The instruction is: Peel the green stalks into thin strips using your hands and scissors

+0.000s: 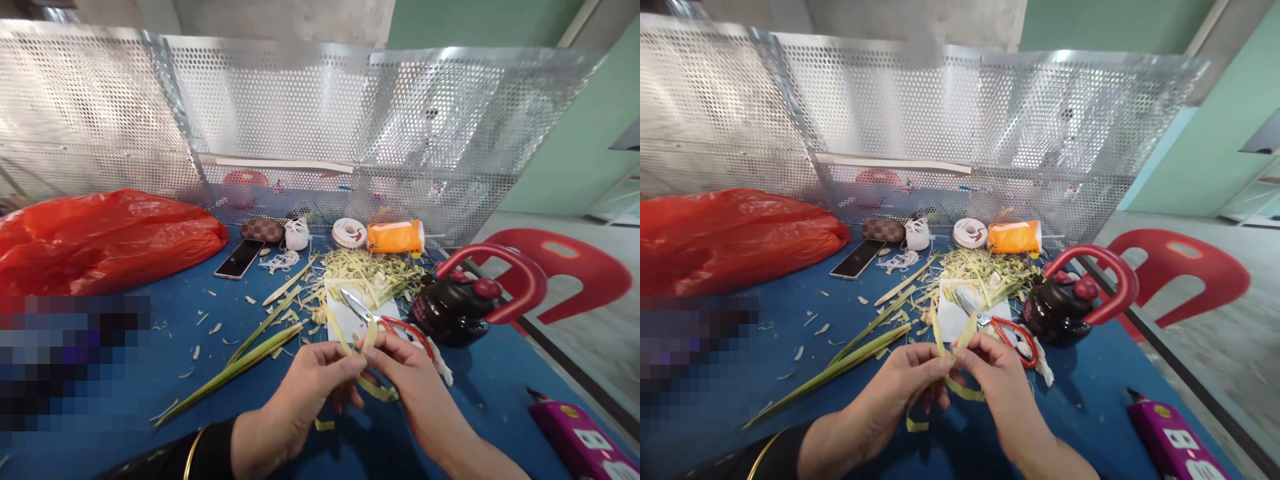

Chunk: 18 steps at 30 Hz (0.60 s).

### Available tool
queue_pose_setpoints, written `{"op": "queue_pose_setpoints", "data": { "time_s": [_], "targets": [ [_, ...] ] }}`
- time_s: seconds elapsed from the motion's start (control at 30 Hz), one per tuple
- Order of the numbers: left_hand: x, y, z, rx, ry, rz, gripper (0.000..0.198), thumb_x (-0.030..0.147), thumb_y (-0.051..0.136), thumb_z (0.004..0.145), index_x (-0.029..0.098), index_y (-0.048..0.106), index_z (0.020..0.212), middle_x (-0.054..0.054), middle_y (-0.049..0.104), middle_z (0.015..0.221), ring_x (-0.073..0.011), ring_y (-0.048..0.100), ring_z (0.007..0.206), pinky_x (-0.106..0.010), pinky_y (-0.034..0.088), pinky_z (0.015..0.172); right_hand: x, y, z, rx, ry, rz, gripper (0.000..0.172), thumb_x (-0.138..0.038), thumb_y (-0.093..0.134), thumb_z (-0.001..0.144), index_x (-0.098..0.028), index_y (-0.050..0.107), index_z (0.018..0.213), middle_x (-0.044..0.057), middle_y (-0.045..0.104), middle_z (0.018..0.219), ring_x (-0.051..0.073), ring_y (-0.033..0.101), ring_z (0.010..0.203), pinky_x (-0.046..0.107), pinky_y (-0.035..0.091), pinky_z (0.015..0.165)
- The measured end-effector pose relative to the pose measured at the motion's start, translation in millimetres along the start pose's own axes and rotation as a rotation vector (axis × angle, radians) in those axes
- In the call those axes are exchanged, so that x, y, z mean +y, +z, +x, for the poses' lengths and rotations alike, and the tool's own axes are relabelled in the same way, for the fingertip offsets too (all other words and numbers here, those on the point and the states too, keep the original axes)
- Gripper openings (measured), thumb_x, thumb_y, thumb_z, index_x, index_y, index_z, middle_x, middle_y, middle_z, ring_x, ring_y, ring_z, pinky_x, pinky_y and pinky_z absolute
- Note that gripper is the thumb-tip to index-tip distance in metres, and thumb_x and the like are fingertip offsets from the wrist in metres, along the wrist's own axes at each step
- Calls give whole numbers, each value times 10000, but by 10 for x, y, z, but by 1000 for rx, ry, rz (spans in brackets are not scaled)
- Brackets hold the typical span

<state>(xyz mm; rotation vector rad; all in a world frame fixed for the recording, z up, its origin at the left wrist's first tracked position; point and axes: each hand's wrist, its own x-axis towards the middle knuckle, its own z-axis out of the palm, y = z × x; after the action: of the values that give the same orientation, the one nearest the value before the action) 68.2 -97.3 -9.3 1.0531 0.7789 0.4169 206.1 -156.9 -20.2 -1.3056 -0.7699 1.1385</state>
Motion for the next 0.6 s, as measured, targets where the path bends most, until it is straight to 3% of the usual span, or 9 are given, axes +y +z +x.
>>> {"op": "queue_pose_setpoints", "data": {
  "time_s": [0.1,0.23,0.43,0.6],
  "targets": [
    [-30,3,24,50,-26,38,259,359,712,658,118,624,697,-61,688,695,-67,519,425,-181,255,406,9,41,-41,6,-17,25,249,-385,710,722,-166,621,645,-2,576,623,135,517,608,251,439,604],
    [-36,14,31,29,-60,44,211,307,710,647,120,619,683,-61,696,663,-53,489,393,-181,230,402,49,22,-53,11,-57,7,212,-363,686,744,-175,629,662,-1,583,660,137,519,648,237,436,617],
    [-64,15,34,55,-86,32,192,277,723,614,135,599,648,17,593,524,-55,476,373,-184,214,385,156,15,-19,80,-80,21,226,-374,683,737,-179,597,659,-1,560,648,159,528,660,259,449,624],
    [-13,-26,48,114,1,1,228,316,722,641,124,617,705,-19,645,635,-55,497,421,-178,252,401,71,-3,28,-12,-48,-132,298,-477,643,760,-182,603,738,2,585,670,166,561,668,260,466,627]
  ]
}}
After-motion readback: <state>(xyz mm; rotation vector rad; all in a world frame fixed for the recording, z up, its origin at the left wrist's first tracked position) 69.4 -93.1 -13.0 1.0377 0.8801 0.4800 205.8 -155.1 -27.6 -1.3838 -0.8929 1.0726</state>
